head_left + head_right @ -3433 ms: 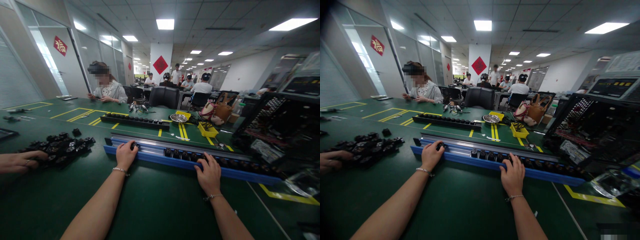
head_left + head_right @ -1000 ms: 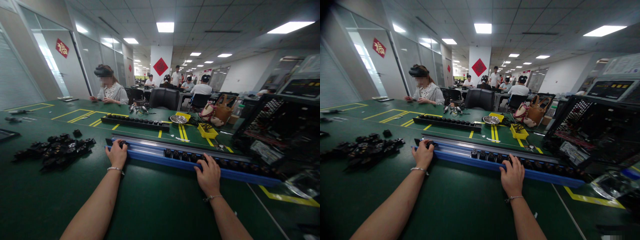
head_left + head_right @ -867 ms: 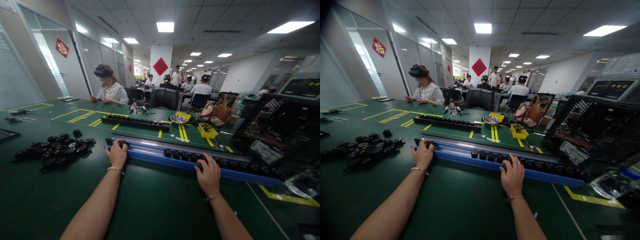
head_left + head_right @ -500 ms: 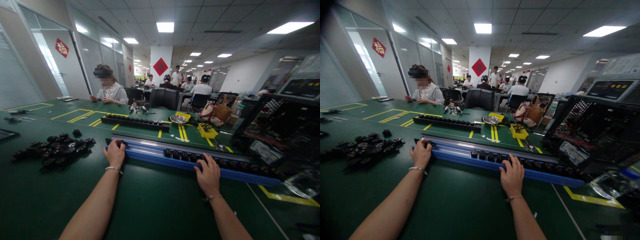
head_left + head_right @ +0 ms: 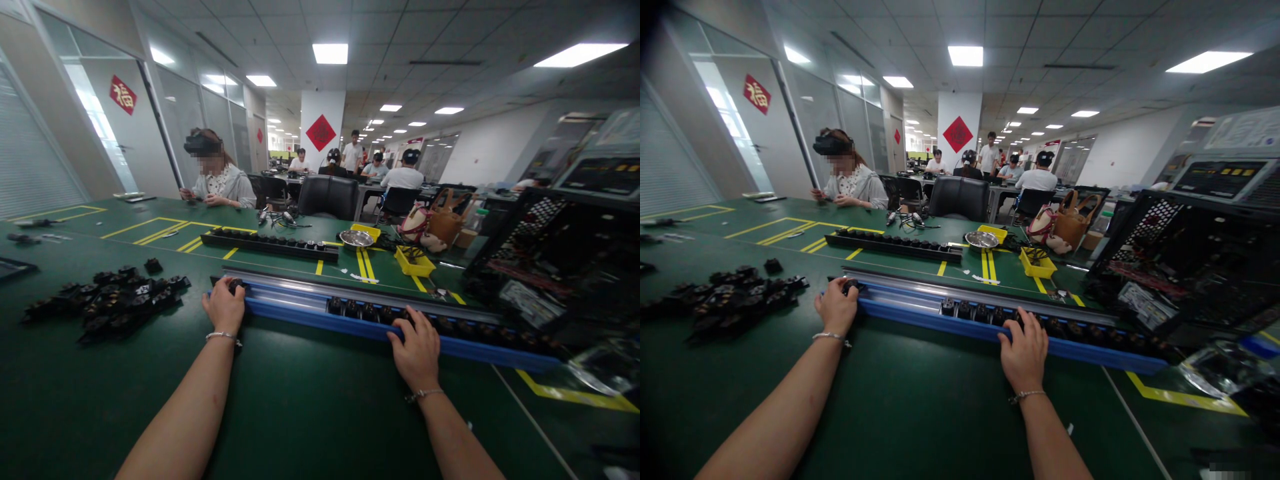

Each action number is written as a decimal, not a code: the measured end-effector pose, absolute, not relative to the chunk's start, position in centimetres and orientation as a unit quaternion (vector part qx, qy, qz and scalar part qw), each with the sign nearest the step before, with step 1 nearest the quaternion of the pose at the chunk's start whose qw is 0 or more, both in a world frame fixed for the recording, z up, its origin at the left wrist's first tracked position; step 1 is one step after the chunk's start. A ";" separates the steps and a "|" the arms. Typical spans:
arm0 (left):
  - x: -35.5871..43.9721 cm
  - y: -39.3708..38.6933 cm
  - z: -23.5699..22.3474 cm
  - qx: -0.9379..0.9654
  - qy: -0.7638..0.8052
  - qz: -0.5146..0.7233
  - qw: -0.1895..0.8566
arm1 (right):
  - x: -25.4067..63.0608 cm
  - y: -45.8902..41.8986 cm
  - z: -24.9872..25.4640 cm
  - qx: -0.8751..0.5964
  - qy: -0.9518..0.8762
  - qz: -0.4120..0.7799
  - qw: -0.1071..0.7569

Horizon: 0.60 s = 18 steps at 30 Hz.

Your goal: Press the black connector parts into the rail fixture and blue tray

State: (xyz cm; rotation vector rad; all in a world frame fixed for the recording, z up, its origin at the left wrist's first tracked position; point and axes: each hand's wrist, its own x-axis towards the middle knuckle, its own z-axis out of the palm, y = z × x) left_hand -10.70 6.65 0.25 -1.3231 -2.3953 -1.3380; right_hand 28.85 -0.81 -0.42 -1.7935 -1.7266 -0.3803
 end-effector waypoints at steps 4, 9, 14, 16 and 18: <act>-11.6 6.7 0.4 -0.437 -0.784 -0.439 0.049 | 28.9 -0.8 -0.5 -0.678 -0.652 -0.143 0.306; -11.9 6.9 0.3 -0.447 -0.774 -0.444 0.060 | 29.0 -0.6 -0.7 -0.674 -0.653 -0.146 0.312; -12.0 6.9 0.3 -0.440 -0.775 -0.452 0.044 | 29.1 -0.6 -0.8 -0.673 -0.654 -0.148 0.312; -12.1 6.8 0.5 -0.427 -0.779 -0.459 0.031 | 29.1 -0.6 -0.8 -0.672 -0.654 -0.148 0.314; -12.3 6.8 0.5 -0.413 -0.783 -0.464 0.021 | 29.1 -0.6 -0.8 -0.672 -0.653 -0.148 0.315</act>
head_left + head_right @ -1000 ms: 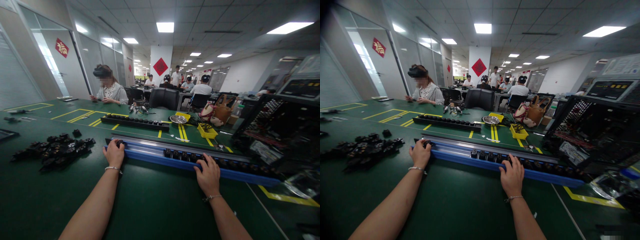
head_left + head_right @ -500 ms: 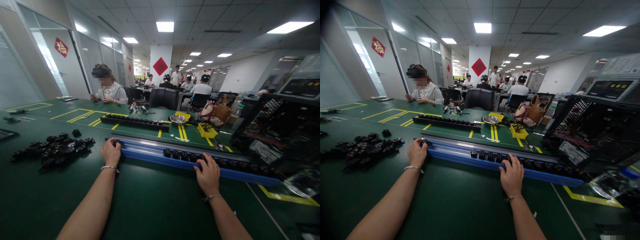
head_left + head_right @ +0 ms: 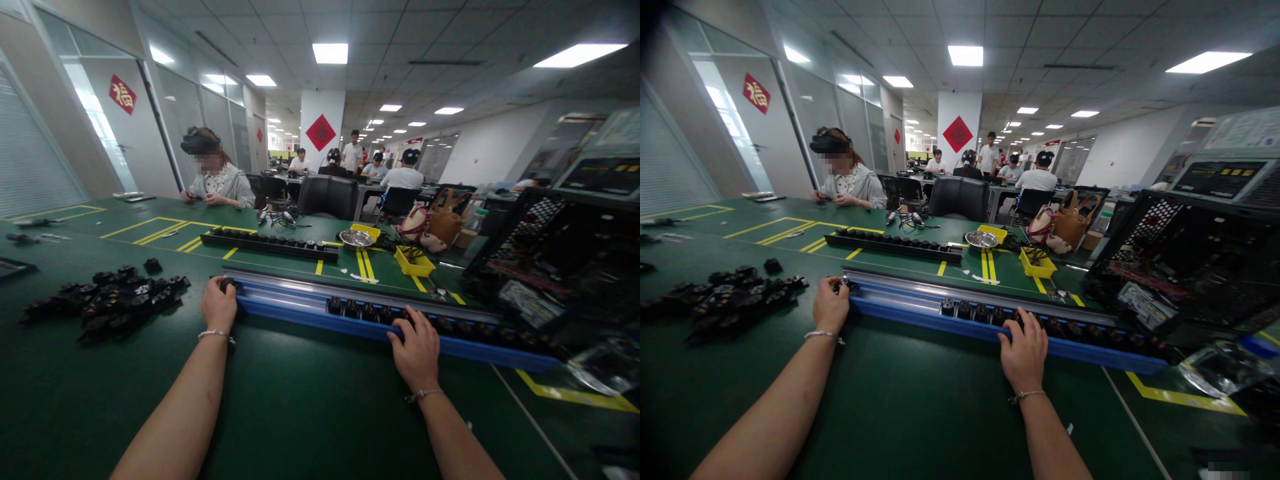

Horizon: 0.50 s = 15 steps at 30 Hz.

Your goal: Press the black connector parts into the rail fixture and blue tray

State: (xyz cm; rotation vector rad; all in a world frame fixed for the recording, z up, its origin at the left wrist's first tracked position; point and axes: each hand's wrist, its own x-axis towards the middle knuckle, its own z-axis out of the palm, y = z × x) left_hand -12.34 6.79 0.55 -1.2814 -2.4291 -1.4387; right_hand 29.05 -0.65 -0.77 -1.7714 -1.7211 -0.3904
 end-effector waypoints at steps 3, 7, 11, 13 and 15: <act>-12.6 6.8 0.6 -0.402 -0.786 -0.469 0.013 | 29.0 -0.7 -0.8 -0.673 -0.653 -0.149 0.314; -12.8 6.9 0.5 -0.386 -0.792 -0.473 0.009 | 29.0 -0.7 -0.7 -0.674 -0.652 -0.149 0.314; -12.7 6.8 0.7 -0.380 -0.797 -0.469 0.008 | 28.9 -0.7 -0.6 -0.676 -0.652 -0.145 0.311; -12.7 6.8 0.7 -0.380 -0.796 -0.471 0.008 | 28.9 -0.7 -0.6 -0.676 -0.653 -0.145 0.310; -12.8 6.8 0.8 -0.378 -0.795 -0.475 0.006 | 28.9 -0.7 -0.6 -0.676 -0.653 -0.146 0.309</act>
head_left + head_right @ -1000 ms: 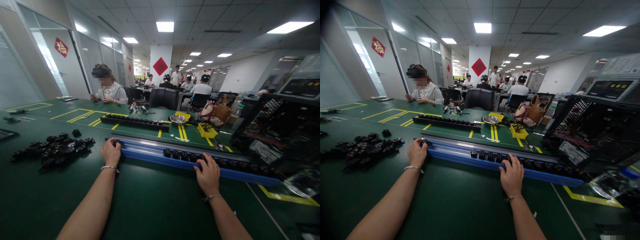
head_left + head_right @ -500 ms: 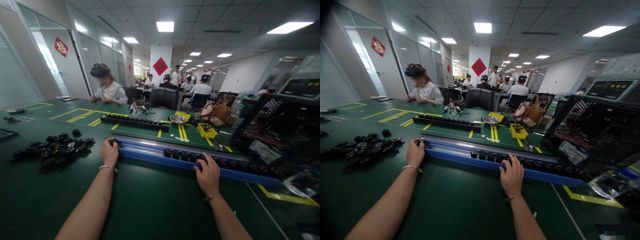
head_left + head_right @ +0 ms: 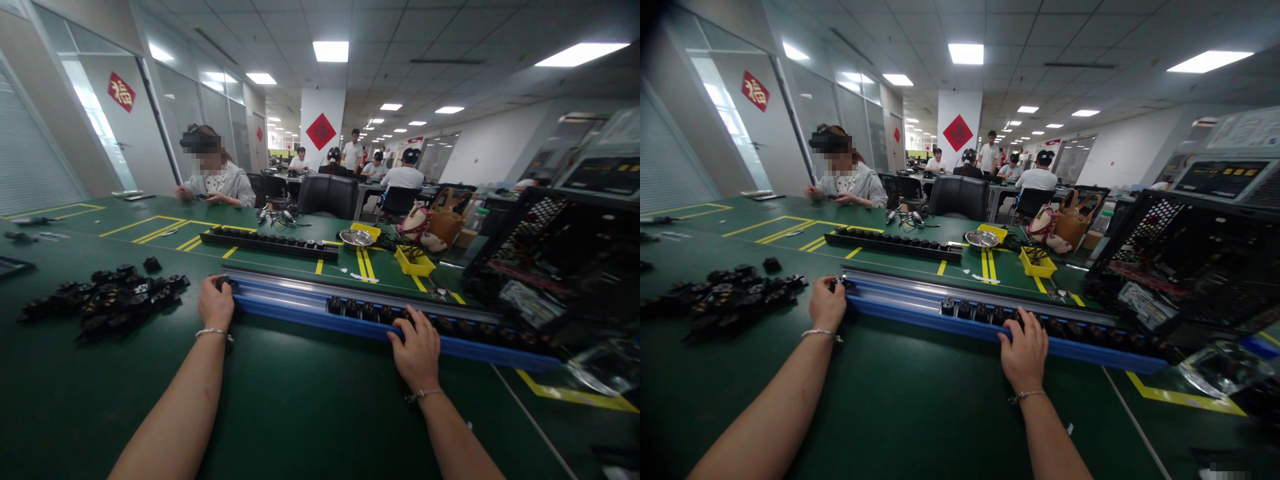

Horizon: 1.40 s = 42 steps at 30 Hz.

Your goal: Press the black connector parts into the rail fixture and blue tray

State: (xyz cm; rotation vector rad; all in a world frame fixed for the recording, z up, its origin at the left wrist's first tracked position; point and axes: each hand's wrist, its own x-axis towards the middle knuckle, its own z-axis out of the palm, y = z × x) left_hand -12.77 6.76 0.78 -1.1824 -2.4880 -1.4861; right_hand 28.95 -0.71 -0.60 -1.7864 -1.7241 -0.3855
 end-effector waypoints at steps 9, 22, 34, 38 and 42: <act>-12.9 6.8 1.0 -0.354 -0.796 -0.491 -0.001 | 29.0 -0.7 -0.7 -0.674 -0.649 -0.149 0.319; -13.6 7.1 1.1 -0.345 -0.796 -0.496 -0.004 | 28.9 -0.8 -0.5 -0.682 -0.648 -0.141 0.306; -14.4 7.2 1.4 -0.340 -0.806 -0.485 0.009 | 29.0 -0.7 -0.7 -0.676 -0.652 -0.153 0.308; -15.0 7.3 1.5 -0.332 -0.815 -0.474 0.017 | 29.0 -0.7 -0.6 -0.677 -0.650 -0.151 0.309; -15.2 7.2 1.5 -0.330 -0.829 -0.450 0.031 | 28.9 -0.8 -0.5 -0.681 -0.649 -0.148 0.305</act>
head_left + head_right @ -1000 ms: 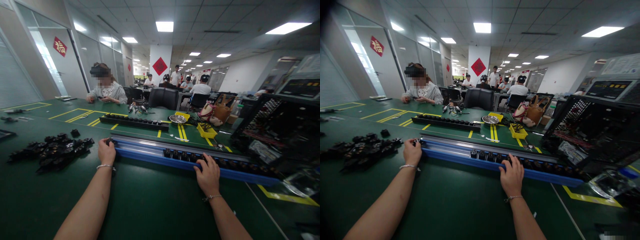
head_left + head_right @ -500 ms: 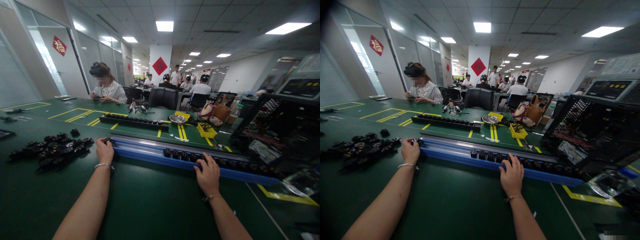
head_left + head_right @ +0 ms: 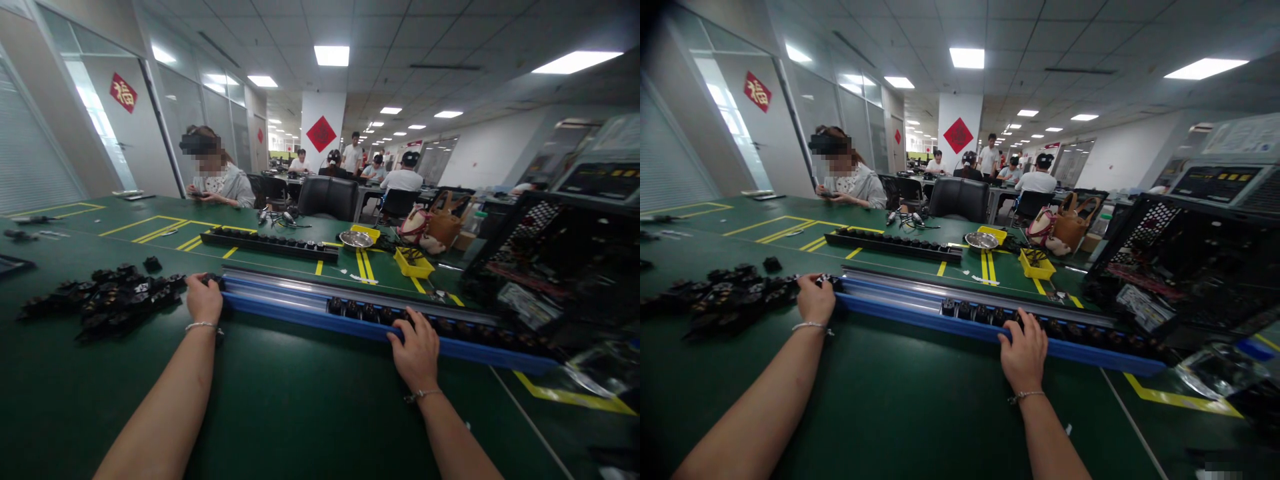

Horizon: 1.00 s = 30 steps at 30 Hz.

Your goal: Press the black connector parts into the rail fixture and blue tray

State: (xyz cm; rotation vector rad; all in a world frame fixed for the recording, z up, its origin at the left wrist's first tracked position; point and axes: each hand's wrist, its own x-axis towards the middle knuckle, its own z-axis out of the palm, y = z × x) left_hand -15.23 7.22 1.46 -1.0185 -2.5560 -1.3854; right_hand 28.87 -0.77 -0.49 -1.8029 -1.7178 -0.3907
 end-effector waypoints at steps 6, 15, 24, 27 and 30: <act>-17.2 6.8 2.2 -0.366 -0.829 -0.368 0.206 | 28.8 -0.8 -0.5 -0.684 -0.646 -0.139 0.310; -24.8 5.9 4.4 -0.376 -0.872 -0.204 0.238 | 28.7 -0.9 -0.3 -0.685 -0.646 -0.133 0.309; -27.7 4.7 4.4 -0.343 -0.912 -0.195 0.112 | 28.7 -0.9 -0.3 -0.683 -0.648 -0.137 0.307; -28.1 4.2 4.2 -0.327 -0.922 -0.189 0.089 | 28.7 -0.9 -0.4 -0.683 -0.648 -0.136 0.308; -28.4 3.9 3.9 -0.319 -0.923 -0.194 0.091 | 28.7 -0.9 -0.4 -0.684 -0.647 -0.135 0.308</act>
